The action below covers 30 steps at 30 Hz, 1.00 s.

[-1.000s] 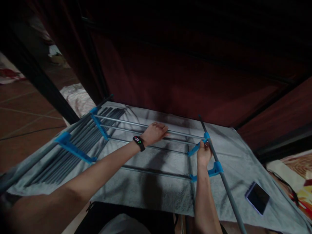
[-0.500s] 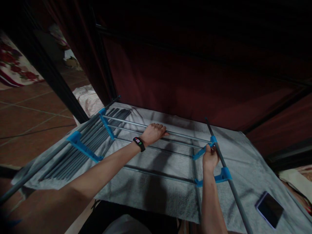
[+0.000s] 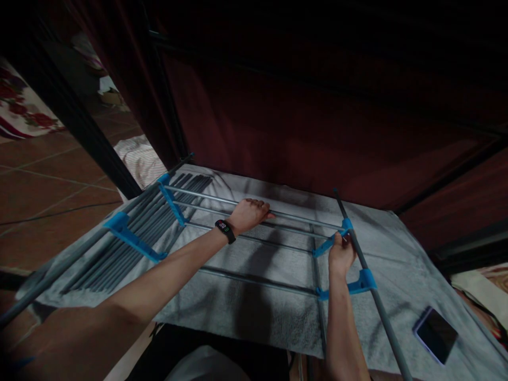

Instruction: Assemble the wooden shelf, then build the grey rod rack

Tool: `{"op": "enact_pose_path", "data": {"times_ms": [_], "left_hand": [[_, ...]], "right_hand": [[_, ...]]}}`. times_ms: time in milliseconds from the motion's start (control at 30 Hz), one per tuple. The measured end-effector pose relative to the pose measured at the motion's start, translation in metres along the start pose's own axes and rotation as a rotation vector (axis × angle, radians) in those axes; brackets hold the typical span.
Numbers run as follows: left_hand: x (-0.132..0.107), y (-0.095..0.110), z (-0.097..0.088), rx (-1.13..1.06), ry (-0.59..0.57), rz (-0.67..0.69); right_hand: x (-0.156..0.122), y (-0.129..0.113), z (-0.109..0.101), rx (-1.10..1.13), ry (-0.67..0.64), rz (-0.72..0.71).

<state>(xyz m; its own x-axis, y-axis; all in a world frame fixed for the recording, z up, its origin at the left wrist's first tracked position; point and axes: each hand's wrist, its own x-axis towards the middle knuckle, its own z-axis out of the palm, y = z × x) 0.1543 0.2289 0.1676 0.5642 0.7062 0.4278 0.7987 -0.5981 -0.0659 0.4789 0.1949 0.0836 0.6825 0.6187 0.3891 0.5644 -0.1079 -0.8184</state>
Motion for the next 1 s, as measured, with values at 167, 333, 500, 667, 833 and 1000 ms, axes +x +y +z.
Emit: {"op": "enact_pose_path", "data": {"times_ms": [167, 333, 500, 667, 833, 1000], "left_hand": [[0.000, 0.000, 0.002, 0.000, -0.004, -0.015], [-0.005, 0.000, -0.002, 0.025, 0.051, 0.032], [-0.024, -0.016, -0.010, 0.078, 0.119, -0.002], [-0.044, -0.046, -0.013, 0.117, 0.086, -0.158], [-0.047, -0.055, -0.010, 0.120, 0.038, -0.164], [-0.045, -0.056, -0.010, 0.118, 0.019, -0.149]], "right_hand": [[-0.001, -0.005, 0.000, 0.053, -0.007, 0.036], [0.001, -0.001, -0.001, 0.050, -0.024, 0.047], [0.004, 0.004, -0.001, 0.003, -0.020, 0.050], [0.004, 0.005, 0.001, -0.005, 0.005, 0.044], [0.003, 0.006, 0.002, 0.008, 0.020, 0.063], [0.003, 0.009, 0.002, 0.008, 0.017, 0.045]]}}
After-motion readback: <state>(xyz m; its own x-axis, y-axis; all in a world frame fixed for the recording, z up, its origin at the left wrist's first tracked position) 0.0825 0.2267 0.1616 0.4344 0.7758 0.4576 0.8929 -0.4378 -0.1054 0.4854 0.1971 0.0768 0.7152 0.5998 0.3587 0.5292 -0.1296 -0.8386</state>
